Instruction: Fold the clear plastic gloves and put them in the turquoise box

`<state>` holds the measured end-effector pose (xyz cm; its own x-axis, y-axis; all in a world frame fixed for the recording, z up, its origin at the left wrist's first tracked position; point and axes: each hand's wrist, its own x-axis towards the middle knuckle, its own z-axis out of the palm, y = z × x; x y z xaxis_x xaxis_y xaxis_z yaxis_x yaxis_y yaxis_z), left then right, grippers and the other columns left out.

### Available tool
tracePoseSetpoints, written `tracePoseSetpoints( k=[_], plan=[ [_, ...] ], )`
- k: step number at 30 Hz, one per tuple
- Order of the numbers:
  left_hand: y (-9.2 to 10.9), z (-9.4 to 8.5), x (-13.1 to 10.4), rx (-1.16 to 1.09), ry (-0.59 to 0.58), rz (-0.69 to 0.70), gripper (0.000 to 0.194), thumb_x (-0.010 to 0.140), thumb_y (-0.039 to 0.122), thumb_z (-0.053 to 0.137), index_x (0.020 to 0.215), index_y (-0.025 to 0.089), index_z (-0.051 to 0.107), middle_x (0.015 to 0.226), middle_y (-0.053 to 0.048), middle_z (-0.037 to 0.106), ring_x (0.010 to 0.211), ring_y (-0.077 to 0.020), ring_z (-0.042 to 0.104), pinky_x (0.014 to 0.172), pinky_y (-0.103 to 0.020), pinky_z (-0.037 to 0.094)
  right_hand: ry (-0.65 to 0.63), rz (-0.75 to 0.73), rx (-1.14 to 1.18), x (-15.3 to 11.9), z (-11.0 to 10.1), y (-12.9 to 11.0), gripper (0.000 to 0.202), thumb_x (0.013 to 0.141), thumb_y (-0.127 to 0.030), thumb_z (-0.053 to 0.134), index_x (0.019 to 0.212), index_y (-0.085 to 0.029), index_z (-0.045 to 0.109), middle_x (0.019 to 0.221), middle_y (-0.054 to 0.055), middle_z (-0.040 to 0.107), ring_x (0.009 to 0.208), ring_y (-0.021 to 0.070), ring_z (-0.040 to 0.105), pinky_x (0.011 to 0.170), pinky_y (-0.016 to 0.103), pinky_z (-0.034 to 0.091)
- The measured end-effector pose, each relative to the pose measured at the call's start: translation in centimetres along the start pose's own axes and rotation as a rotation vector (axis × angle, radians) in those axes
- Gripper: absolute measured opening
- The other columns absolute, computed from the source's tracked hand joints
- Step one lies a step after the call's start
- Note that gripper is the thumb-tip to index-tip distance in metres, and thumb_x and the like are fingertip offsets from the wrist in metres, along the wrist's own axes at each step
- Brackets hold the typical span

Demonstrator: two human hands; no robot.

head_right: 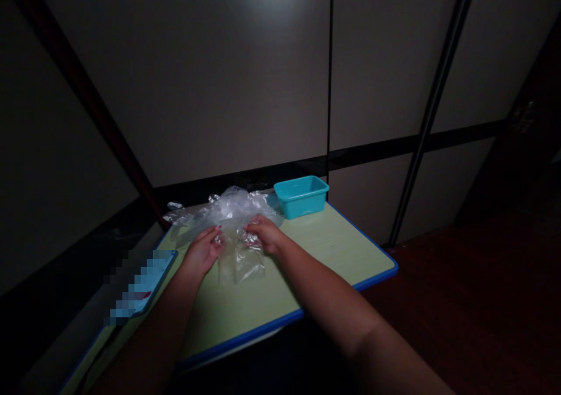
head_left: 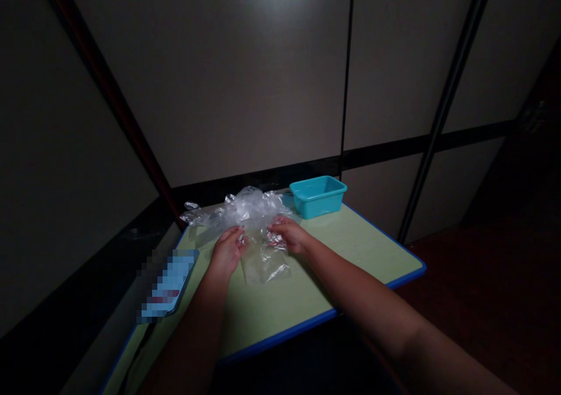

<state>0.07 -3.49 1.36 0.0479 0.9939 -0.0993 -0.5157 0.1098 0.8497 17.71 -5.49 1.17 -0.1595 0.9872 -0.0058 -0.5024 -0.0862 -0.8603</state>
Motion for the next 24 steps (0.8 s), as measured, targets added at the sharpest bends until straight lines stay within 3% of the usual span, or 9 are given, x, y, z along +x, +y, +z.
tracePoseSetpoints(
  k=[3, 7, 14, 20, 24],
  plan=[
    [0.0, -0.1, 0.1, 0.017, 0.085, 0.030, 0.014, 0.071, 0.007, 0.065, 0.076, 0.015, 0.055, 0.063, 0.002, 0.060, 0.047, -0.0102, 0.059, 0.047, -0.021, 0.049, 0.015, 0.037, 0.067, 0.0, -0.2, -0.4, 0.017, 0.075, -0.030, 0.064, 0.080, -0.021, 0.051, 0.057, -0.008, 0.054, 0.043, 0.0086, 0.050, 0.043, 0.020, 0.041],
    [0.2, 0.0, 0.0, 0.014, 0.138, 0.083, 0.009, 0.076, 0.013, 0.063, 0.075, 0.015, 0.054, 0.065, 0.002, 0.060, 0.048, -0.0094, 0.059, 0.049, -0.021, 0.050, 0.032, 0.106, 0.148, -0.1, -0.4, -1.1, 0.026, 0.084, -0.045, 0.051, 0.083, -0.019, 0.055, 0.056, -0.006, 0.053, 0.042, 0.0093, 0.047, 0.043, 0.022, 0.037],
    [0.5, -0.1, -0.2, 0.048, 0.148, 0.146, 0.015, 0.085, 0.023, 0.053, 0.073, 0.015, 0.056, 0.064, 0.000, 0.060, 0.049, -0.0093, 0.059, 0.048, -0.020, 0.050, 0.154, -0.086, 0.028, 0.5, -0.3, -0.3, 0.011, 0.069, -0.020, 0.065, 0.067, -0.018, 0.054, 0.051, -0.006, 0.050, 0.043, 0.0081, 0.043, 0.042, 0.020, 0.031],
    [0.5, -0.3, -0.1, 0.111, 0.214, 0.249, 0.015, 0.089, 0.024, 0.045, 0.089, 0.017, 0.058, 0.066, 0.001, 0.060, 0.043, -0.0086, 0.056, 0.043, -0.018, 0.045, 0.371, -0.242, -0.206, 1.0, -0.7, 0.1, 0.015, 0.063, -0.018, 0.066, 0.059, -0.018, 0.052, 0.044, -0.007, 0.046, 0.040, 0.0074, 0.037, 0.038, 0.020, 0.026],
    [0.5, -0.3, -0.1, 0.113, 0.198, 0.321, 0.020, 0.091, 0.027, 0.043, 0.104, 0.021, 0.057, 0.073, 0.000, 0.062, 0.042, -0.0087, 0.055, 0.045, -0.021, 0.046, 0.415, -0.270, -0.200, 1.0, -0.8, -0.1, 0.016, 0.067, -0.024, 0.066, 0.066, -0.019, 0.052, 0.044, -0.007, 0.046, 0.040, 0.0078, 0.039, 0.037, 0.019, 0.026]
  ],
)
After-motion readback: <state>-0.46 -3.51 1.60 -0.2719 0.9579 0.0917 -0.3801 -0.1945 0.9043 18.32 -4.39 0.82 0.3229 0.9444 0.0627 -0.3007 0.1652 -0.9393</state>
